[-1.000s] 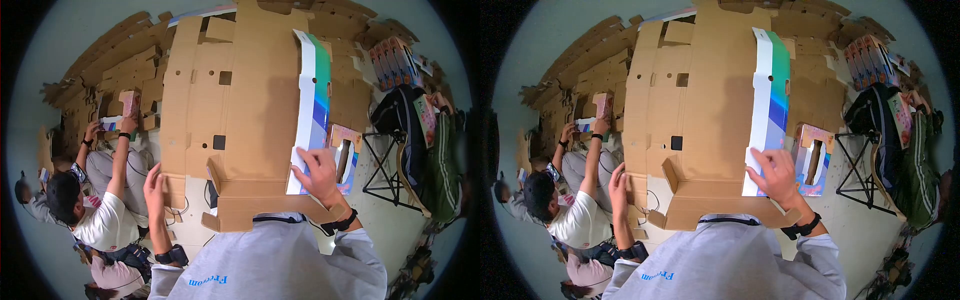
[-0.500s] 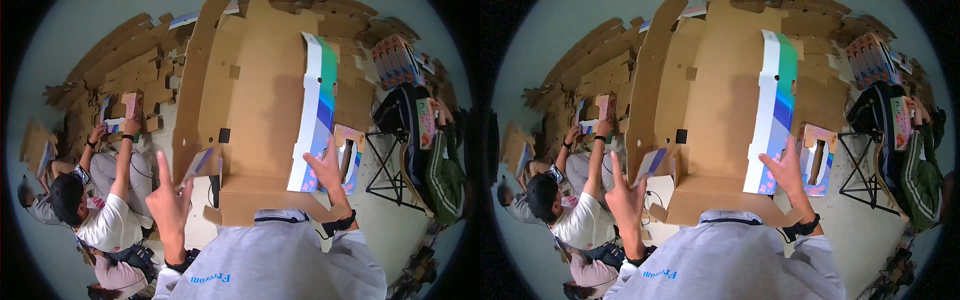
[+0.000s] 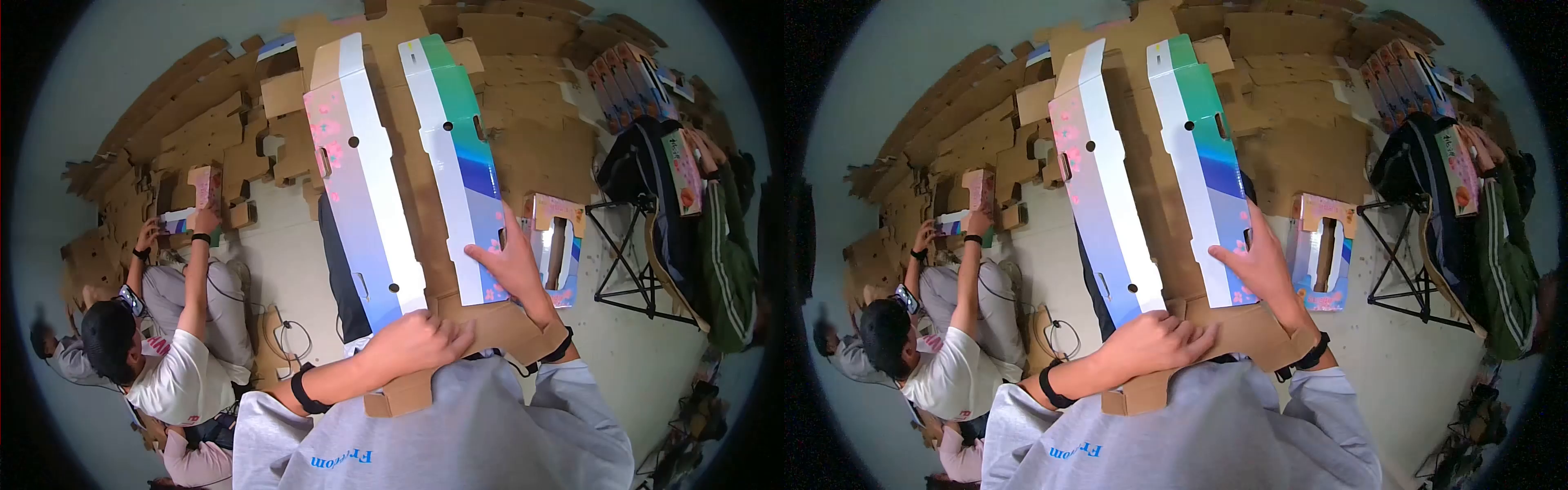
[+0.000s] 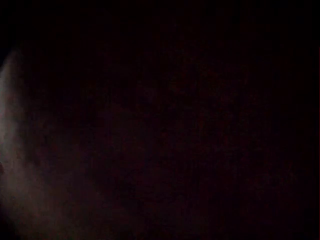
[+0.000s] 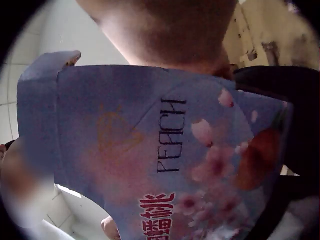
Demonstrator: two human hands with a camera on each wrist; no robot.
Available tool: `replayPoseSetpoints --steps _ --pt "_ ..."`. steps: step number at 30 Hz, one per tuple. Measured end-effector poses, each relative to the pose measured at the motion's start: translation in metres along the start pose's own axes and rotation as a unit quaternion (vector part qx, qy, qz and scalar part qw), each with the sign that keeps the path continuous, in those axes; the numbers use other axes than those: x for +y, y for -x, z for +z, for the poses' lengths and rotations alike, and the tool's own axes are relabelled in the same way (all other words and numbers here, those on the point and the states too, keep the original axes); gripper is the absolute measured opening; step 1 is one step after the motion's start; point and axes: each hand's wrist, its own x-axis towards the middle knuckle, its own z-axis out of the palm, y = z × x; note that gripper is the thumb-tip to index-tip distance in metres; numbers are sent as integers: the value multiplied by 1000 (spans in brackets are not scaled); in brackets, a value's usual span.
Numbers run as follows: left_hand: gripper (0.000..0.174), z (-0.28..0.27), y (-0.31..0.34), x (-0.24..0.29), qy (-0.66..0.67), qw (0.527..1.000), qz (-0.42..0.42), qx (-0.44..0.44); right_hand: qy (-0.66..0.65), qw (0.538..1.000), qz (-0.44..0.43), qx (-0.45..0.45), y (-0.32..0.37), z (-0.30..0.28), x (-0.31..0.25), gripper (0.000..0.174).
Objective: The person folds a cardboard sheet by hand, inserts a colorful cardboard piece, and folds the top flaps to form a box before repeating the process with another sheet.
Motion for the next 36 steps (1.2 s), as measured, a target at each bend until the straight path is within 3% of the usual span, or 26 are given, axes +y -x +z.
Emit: replayPoseSetpoints --steps 4,8,10,13,16,19,23,26,29,31,34,36 --pt "34 4 -16 -24 69 991 39 103 -84 996 18 -15 2 -3 7 93" --pt "25 22 -15 -22 78 990 39 110 -103 995 -10 -9 6 2 10 92" --pt "22 16 -14 -16 -19 997 44 53 -109 994 -9 -20 6 -1 8 92" --pt "26 26 -17 -13 -9 997 47 -60 -119 992 -18 -36 3 0 18 93" --pt "31 26 -27 -26 16 997 53 -52 -185 982 -4 -36 3 3 19 95" --pt "32 49 -23 -43 1 985 79 -156 -155 988 -5 -28 2 5 26 96" --pt "19 46 -16 -42 -38 982 179 42 -139 990 -7 -27 6 7 24 96" --pt "28 31 -17 -45 -64 988 88 113 -198 979 -11 -42 9 4 27 92" --pt "44 18 -30 -47 -56 990 -21 127 -313 946 17 -79 13 -1 32 79" --pt "51 27 -27 -45 -25 992 -41 114 -384 917 60 -91 10 -10 44 72" --pt "56 27 -28 -48 17 989 -67 130 -381 911 71 -141 6 -19 50 64" --pt "62 24 -29 -50 59 983 -103 140 -311 940 36 -139 3 -16 46 62"
